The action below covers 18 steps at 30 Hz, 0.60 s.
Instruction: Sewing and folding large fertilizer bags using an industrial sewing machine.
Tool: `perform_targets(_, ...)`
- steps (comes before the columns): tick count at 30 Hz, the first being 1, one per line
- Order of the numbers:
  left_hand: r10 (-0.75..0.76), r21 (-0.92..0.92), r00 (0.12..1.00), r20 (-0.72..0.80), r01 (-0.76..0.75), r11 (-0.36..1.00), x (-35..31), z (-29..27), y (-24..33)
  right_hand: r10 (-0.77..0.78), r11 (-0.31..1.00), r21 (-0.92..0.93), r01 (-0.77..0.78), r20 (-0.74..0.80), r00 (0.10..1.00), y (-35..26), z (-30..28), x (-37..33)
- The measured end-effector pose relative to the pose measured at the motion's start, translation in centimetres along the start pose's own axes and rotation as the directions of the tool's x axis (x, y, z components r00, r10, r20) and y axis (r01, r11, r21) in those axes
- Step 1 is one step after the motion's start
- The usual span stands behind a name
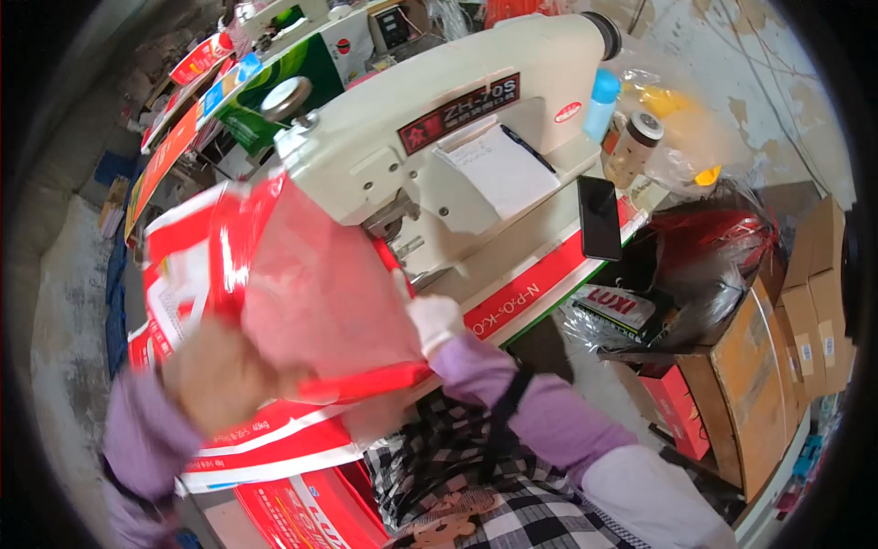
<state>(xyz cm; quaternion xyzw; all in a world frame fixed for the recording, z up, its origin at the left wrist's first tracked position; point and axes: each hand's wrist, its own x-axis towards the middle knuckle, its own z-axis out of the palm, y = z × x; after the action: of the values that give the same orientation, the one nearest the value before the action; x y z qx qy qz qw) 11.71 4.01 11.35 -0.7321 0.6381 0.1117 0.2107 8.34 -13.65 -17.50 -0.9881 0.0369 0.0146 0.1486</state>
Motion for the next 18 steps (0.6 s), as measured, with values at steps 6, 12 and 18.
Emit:
perform_targets(6, 0.122, -0.403, 0.936, 0.331, 0.023, 0.915, 10.9, 5.2, 18.7, 0.109, 0.980, 0.172, -0.098, -0.054, 0.993, -2.9, 0.6, 3.2)
perform_targets(12, -0.550, -0.371, 0.554, -0.625, 0.409, 0.834, -1.8, 2.6, 1.6, 0.164, 0.934, 0.354, -0.047, -0.309, 0.937, 1.6, 3.9, 1.6)
perform_targets(18, -0.850, -0.189, 0.224, -0.476, 0.918, 0.348, -32.2, 27.3, -16.7, 0.023, 0.692, 0.565, 0.449, -0.639, 0.769, 1.5, -5.3, -6.8)
